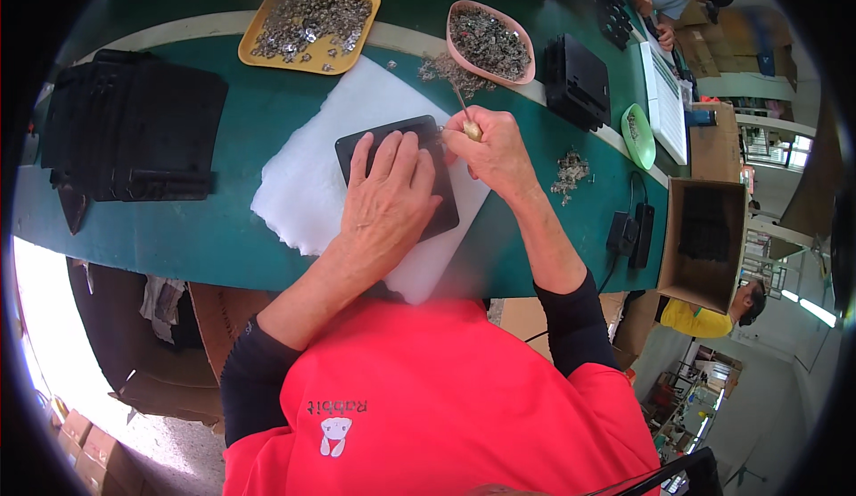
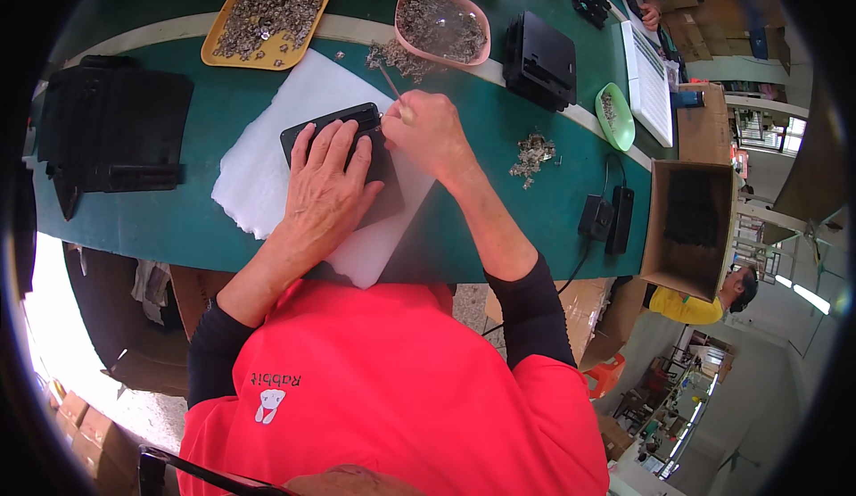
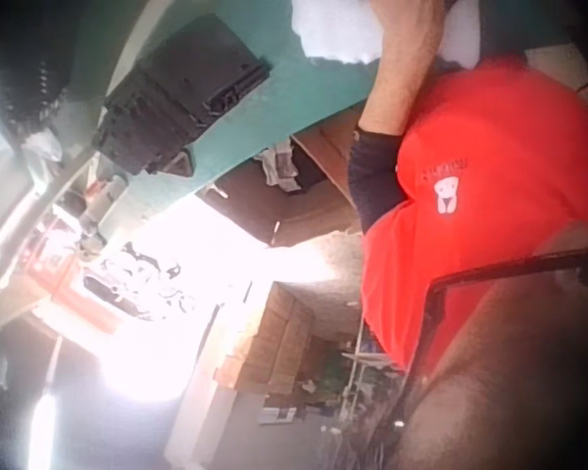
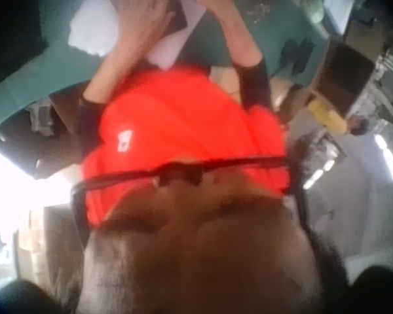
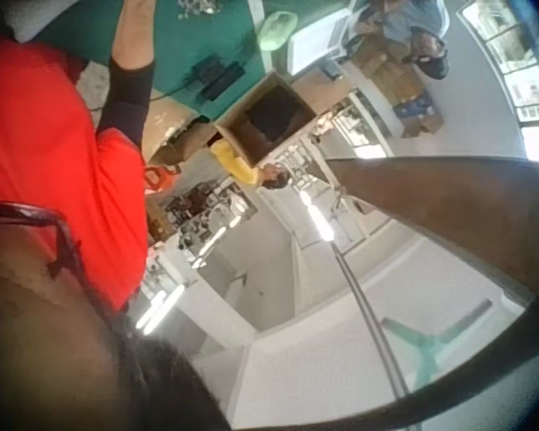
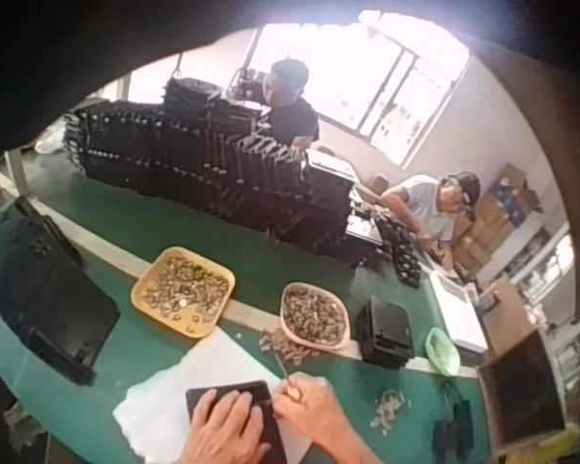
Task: The person uses a small screwdriver to fasten screws into black plastic electronic housings on a green workbench. They repeatedly pick up housings, align them, insert screws from nearby trays, and tighten them before moving to the next unit.
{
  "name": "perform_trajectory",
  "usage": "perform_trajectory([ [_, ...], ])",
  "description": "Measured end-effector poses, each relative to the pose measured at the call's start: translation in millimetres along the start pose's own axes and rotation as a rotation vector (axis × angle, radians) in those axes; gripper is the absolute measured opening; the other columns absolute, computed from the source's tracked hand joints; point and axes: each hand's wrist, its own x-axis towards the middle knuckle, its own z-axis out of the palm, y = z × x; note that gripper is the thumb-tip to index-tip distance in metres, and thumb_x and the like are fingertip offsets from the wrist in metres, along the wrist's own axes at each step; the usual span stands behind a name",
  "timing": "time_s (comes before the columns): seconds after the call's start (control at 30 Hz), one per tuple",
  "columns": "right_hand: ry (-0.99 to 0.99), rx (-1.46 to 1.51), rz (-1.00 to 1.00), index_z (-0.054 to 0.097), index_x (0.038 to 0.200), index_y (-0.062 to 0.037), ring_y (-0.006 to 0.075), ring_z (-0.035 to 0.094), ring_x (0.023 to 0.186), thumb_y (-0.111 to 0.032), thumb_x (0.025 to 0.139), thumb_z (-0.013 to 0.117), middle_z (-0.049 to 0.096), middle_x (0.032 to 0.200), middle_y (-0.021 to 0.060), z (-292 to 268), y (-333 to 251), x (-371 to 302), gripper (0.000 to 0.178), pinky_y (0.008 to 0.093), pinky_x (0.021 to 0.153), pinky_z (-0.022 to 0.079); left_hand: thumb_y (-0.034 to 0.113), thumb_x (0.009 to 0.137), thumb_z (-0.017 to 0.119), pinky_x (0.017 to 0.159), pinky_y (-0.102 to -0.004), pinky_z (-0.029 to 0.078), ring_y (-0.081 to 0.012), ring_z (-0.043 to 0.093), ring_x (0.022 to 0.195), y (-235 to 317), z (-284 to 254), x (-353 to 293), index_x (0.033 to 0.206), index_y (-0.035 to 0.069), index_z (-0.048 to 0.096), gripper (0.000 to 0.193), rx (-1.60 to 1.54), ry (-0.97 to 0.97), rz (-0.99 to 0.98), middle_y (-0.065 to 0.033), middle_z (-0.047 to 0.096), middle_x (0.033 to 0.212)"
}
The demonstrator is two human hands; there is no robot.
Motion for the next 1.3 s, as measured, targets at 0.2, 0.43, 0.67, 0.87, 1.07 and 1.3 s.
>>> perform_trajectory([
  [0.2,0.048,-0.138,-0.043,0.063,0.078,0.0016,0.0116,0.058,0.047,-0.013,0.080,0.062,0.065,0.060,0.0079,8,0,6,0.015,0.0272,0.047,0.046,0.024,0.074,0.077,0.110,-0.0522,0.027,-0.0323,0.042,0.127,-2,2,-2,0.121,0.001,0.056,0.057,-0.028,0.009,-0.009,-0.0163,0.046,0.130],
  [0.43,0.153,-0.451,-0.184,0.062,0.074,0.0044,0.0343,0.065,0.062,-0.010,0.074,0.062,0.065,0.068,0.0203,18,-8,12,0.014,0.0386,0.062,0.052,0.024,0.072,0.077,0.111,-0.0523,0.026,-0.0310,0.042,0.127,-3,3,-1,0.121,0.000,0.055,0.059,-0.031,0.015,-0.015,-0.0157,0.046,0.131],
  [0.67,0.229,-0.416,-0.102,0.061,0.074,0.0040,0.0407,0.063,0.070,-0.011,0.072,0.063,0.064,0.075,0.0227,29,-8,9,0.015,0.0455,0.067,0.050,0.024,0.072,0.077,0.111,-0.0522,0.026,-0.0304,0.042,0.126,-3,3,-2,0.121,0.000,0.055,0.059,-0.049,0.018,-0.023,-0.0155,0.046,0.130],
  [0.87,-0.011,0.001,0.178,0.061,0.085,-0.0009,0.0138,0.060,0.050,-0.013,0.077,0.071,0.062,0.064,0.0052,12,-6,19,0.017,0.0256,0.041,0.042,0.025,0.073,0.076,0.111,-0.0521,0.025,-0.0306,0.042,0.126,-4,3,-4,0.121,0.000,0.055,0.058,-0.043,0.015,-0.018,-0.0157,0.046,0.130],
  [1.07,-0.122,0.180,0.178,0.061,0.090,-0.0038,0.0087,0.056,0.048,-0.014,0.080,0.074,0.059,0.062,0.0011,1,-6,20,0.019,0.0216,0.036,0.035,0.025,0.071,0.078,0.110,-0.0523,0.026,-0.0321,0.042,0.125,-3,0,2,0.121,0.001,0.054,0.060,-0.046,0.013,0.001,-0.0158,0.046,0.129],
  [1.3,0.050,-0.146,-0.106,0.062,0.105,-0.0004,0.0296,0.064,0.073,-0.019,0.091,0.060,0.065,0.077,0.0158,3,11,-1,0.024,0.0382,0.064,0.048,0.034,0.072,0.079,0.105,-0.0537,0.030,-0.0383,0.041,0.126,-14,-6,14,0.123,0.004,0.055,0.064,0.056,0.010,0.032,-0.0204,0.043,0.137],
])
